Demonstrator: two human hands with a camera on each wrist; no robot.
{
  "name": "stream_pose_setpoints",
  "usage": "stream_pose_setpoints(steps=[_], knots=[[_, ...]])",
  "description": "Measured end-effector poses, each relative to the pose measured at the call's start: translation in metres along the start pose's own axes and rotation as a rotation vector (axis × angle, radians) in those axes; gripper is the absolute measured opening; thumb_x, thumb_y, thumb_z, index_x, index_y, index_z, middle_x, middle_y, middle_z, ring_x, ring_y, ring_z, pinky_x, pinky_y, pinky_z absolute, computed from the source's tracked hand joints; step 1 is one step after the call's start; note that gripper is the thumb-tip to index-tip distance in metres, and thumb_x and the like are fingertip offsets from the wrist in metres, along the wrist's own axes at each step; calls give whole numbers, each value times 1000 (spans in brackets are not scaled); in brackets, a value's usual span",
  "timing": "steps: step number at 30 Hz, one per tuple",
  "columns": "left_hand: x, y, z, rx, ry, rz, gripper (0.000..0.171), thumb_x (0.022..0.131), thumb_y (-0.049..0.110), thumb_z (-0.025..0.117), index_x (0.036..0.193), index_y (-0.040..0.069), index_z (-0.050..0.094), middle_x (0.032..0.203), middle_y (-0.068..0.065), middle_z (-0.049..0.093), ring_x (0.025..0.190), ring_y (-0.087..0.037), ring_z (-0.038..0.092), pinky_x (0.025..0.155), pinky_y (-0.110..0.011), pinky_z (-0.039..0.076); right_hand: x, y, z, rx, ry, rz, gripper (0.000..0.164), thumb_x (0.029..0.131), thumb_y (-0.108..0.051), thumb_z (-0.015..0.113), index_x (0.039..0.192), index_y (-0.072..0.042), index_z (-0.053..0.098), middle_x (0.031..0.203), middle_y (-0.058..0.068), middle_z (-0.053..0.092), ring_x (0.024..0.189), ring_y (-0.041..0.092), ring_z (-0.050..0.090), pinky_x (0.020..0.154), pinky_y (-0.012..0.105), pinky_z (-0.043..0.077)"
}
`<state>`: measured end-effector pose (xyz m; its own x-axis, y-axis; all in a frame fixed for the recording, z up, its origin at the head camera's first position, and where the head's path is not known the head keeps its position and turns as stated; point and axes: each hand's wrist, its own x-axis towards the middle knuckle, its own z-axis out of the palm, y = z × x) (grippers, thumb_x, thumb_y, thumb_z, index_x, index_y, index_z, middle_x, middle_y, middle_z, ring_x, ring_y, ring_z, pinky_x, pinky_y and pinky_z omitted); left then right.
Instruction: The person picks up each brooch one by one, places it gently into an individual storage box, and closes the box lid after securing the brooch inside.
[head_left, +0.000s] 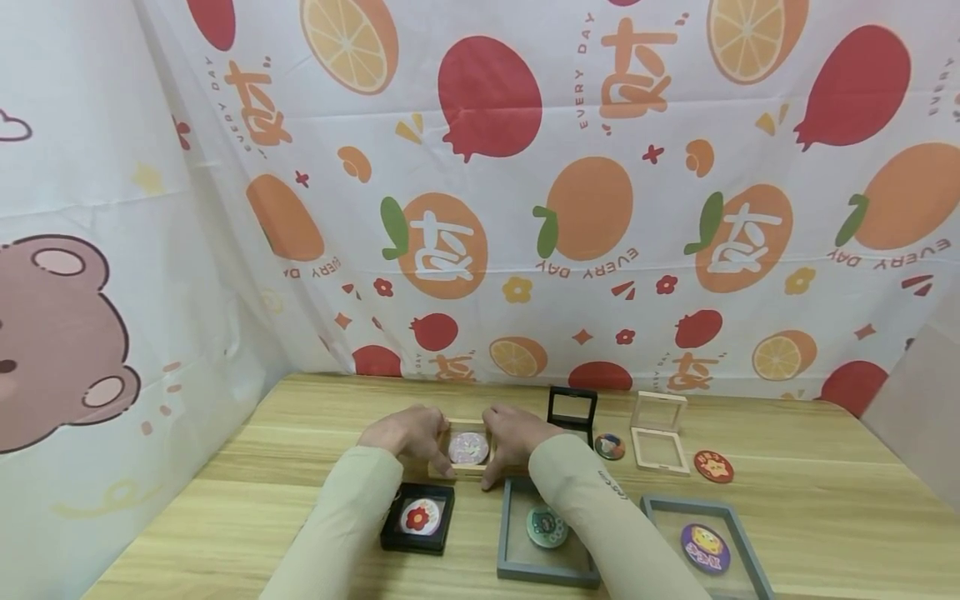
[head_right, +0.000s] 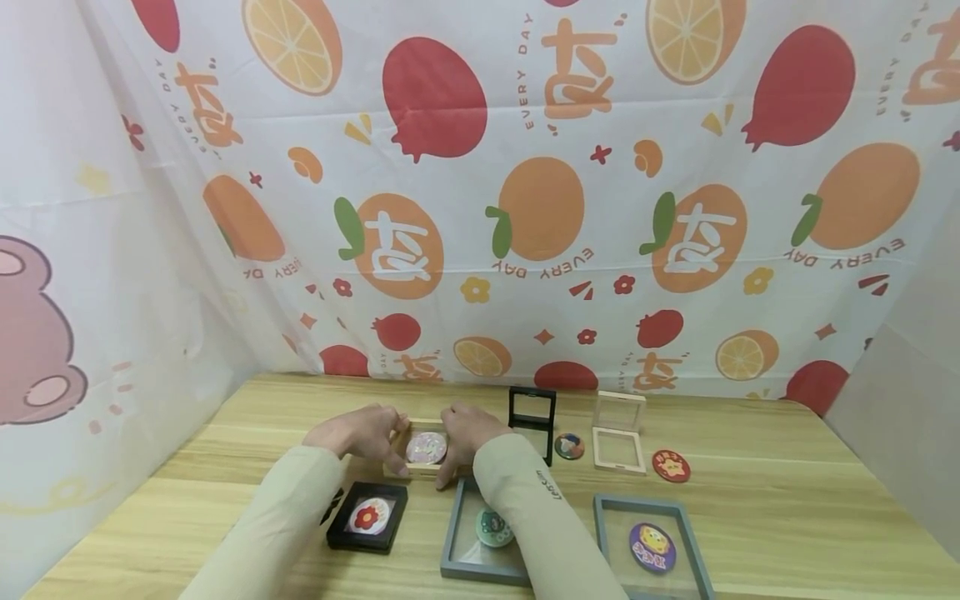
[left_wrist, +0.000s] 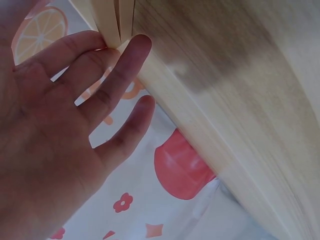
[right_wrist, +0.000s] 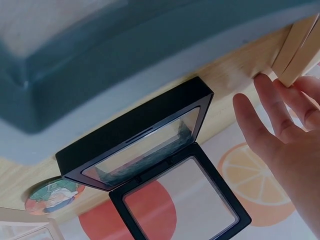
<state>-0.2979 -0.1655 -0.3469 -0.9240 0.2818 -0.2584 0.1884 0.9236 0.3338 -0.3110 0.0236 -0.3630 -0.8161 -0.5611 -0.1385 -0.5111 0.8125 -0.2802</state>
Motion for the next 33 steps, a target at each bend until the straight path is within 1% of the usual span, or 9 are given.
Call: stream_pose_setpoints(steps=[6, 10, 17, 22, 26, 29, 33], knots=[[0, 1, 1, 5, 12, -17, 40, 71, 25, 95, 77, 8, 59, 69, 0, 43, 64, -15, 41, 58, -29, 32, -1, -2, 0, 0, -1, 4, 69, 67, -36, 97, 118, -9, 58, 111, -2, 53, 99, 15, 55, 93, 33, 49], [-2, 1, 2, 13, 12, -26, 41, 71, 26, 95, 78, 8, 59, 70, 0, 44, 65, -16, 42, 58, -29, 34, -2, -2, 0, -7, -6, 3, 69, 68, -36, 96, 118, -9, 58, 114, -1, 53, 103, 16, 56, 95, 33, 49], [-3, 6, 0, 43, 19, -33, 42, 71, 26, 95, 75, 8, 58, 69, 0, 45, 65, -15, 42, 59, -30, 34, -4, -3, -3, -1, -8, -6, 68, 68, -37, 96, 117, -9, 57, 111, -2, 52, 100, 16, 55, 93, 34, 49], [-4, 12, -1, 113, 28, -51, 41, 70, 27, 95, 79, 10, 59, 77, -1, 53, 72, -18, 48, 64, -33, 41, -5, -4, -3, -14, -2, -8, 72, 67, -37, 97, 120, -9, 57, 109, -2, 51, 100, 17, 55, 94, 34, 49], [-6, 18, -1, 146, 55, -62, 41, 67, 25, 97, 80, 11, 60, 83, -2, 57, 76, -20, 52, 69, -36, 46, -4, -4, -1, -36, 9, -6, 72, 67, -37, 97, 120, -9, 57, 108, -3, 51, 98, 16, 55, 93, 32, 49], [-7, 20, -1, 138, 61, -83, 41, 67, 24, 97, 80, 12, 60, 84, -2, 58, 77, -20, 53, 70, -38, 47, -3, -4, 0, -38, 11, -2, 73, 67, -37, 97, 121, -9, 57, 110, -2, 52, 100, 18, 56, 94, 33, 49], [-8, 19, -2, 119, 52, -89, 38, 68, 23, 96, 81, 12, 62, 84, -1, 59, 77, -20, 54, 71, -38, 48, -3, -6, 0, -42, 4, 12, 75, 67, -38, 96, 124, -9, 57, 115, 0, 54, 107, 20, 56, 97, 35, 48]])
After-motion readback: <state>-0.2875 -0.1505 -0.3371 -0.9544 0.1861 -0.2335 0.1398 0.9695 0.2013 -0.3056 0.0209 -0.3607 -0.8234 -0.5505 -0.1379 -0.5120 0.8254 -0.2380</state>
